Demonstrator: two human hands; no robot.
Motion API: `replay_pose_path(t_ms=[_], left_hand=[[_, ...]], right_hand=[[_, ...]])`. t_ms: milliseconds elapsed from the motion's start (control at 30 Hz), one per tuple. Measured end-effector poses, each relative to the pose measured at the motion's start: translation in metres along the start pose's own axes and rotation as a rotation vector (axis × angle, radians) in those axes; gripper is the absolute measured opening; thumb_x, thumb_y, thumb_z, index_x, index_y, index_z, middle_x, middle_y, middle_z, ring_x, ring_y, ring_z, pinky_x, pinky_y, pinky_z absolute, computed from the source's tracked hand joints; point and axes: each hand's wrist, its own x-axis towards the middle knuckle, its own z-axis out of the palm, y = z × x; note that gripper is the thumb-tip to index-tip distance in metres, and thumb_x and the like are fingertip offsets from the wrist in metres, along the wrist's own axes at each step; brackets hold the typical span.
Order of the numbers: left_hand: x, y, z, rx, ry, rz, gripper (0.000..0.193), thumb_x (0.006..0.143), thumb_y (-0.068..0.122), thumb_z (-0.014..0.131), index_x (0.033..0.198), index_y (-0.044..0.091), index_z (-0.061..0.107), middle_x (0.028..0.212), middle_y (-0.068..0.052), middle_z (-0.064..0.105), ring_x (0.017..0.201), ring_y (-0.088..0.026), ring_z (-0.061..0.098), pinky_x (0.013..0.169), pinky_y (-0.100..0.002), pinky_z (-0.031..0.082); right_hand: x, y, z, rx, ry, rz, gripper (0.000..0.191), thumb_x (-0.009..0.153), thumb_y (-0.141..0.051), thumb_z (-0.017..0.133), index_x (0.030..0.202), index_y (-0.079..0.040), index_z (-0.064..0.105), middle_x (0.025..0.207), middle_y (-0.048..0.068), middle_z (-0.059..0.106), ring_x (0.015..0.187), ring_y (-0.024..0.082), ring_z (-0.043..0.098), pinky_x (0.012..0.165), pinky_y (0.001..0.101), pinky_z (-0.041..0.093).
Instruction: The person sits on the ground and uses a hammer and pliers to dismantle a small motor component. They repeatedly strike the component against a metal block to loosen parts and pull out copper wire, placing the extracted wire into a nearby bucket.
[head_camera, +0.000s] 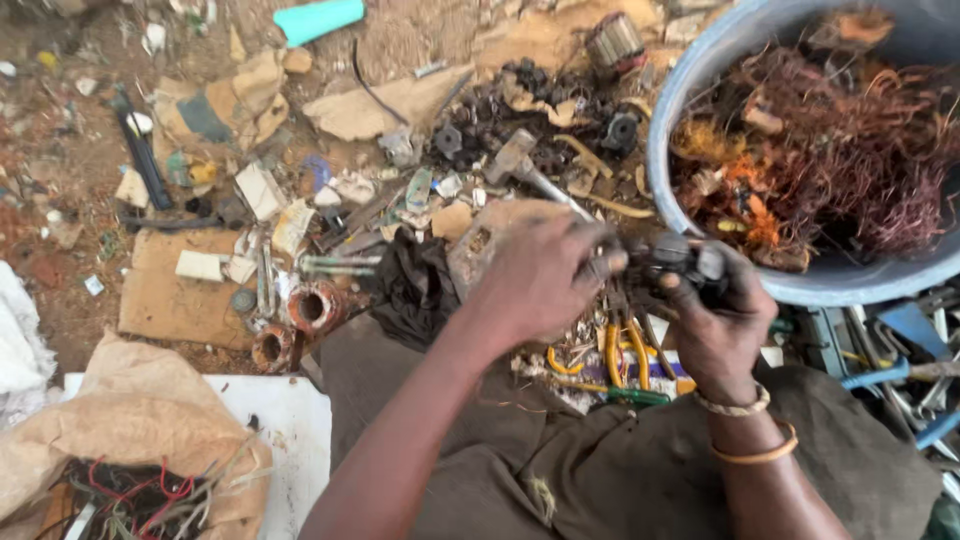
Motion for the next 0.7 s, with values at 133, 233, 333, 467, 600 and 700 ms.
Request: replay_pose_path(t_ms=[133, 233, 333, 467, 600, 700], left_hand=[[0.008, 0.007, -0.005, -0.081, 0.111, 0.075, 0.023, 0.093, 0.011, 0.068, 0.115, 0.010, 0.076, 0.113, -0.011, 0.070, 0.103, -0.033, 0.070, 0.097, -0.045, 0.056], [0.009, -0.004, -0.008, -0.099, 0.110, -0.137, 0.018, 0.092, 0.013, 0.069, 0.108, 0.008, 0.076, 0.105, -0.013, 0.066, 0.090, -0.030, 0.068, 0.083, -0.048, 0.054], [0.000, -0.018, -0.004, -0.037, 0.253, 0.209, 0.035, 0.070, 0.006, 0.071, 0.105, 0.007, 0.076, 0.109, -0.015, 0.068, 0.099, -0.037, 0.065, 0.085, -0.047, 0.054], [-0.006, -0.036, -0.003, -0.083, 0.213, 0.150, 0.022, 0.086, 0.010, 0.073, 0.108, 0.009, 0.077, 0.103, -0.012, 0.068, 0.099, -0.031, 0.065, 0.093, -0.046, 0.053], [-0.008, -0.052, -0.018, 0.106, 0.236, 0.276, 0.028, 0.070, 0.006, 0.068, 0.096, 0.008, 0.076, 0.112, -0.015, 0.069, 0.107, -0.032, 0.065, 0.097, -0.048, 0.054], [-0.012, -0.067, -0.047, 0.026, 0.200, 0.077, 0.023, 0.089, 0.014, 0.067, 0.109, 0.010, 0.078, 0.101, -0.008, 0.070, 0.099, -0.024, 0.068, 0.109, -0.055, 0.046]], right_hand=[[0.004, -0.010, -0.007, -0.407, 0.052, -0.146, 0.035, 0.093, 0.002, 0.080, 0.126, 0.001, 0.067, 0.112, 0.006, 0.072, 0.098, 0.013, 0.067, 0.087, 0.0296, 0.056], [0.004, -0.006, -0.017, -0.353, -0.129, -0.102, 0.033, 0.088, 0.002, 0.074, 0.121, -0.001, 0.069, 0.106, 0.004, 0.073, 0.091, 0.012, 0.070, 0.081, 0.0301, 0.056], [0.004, 0.005, -0.021, -0.169, -0.066, -0.064, 0.028, 0.095, 0.002, 0.069, 0.123, -0.002, 0.066, 0.113, 0.003, 0.070, 0.099, 0.012, 0.068, 0.089, 0.0299, 0.057], [-0.001, 0.017, -0.026, -0.178, -0.397, 0.048, 0.032, 0.082, 0.002, 0.074, 0.114, 0.000, 0.071, 0.094, 0.004, 0.072, 0.086, 0.014, 0.065, 0.078, 0.0306, 0.055], [-0.010, 0.037, -0.021, -0.263, -0.009, 0.150, 0.035, 0.096, -0.001, 0.072, 0.130, 0.002, 0.067, 0.100, 0.010, 0.071, 0.086, 0.018, 0.068, 0.082, 0.0337, 0.053], [0.001, 0.067, -0.001, -0.311, -0.033, -0.064, 0.034, 0.095, -0.004, 0.075, 0.128, 0.003, 0.067, 0.101, 0.012, 0.071, 0.088, 0.020, 0.068, 0.084, 0.0334, 0.053]])
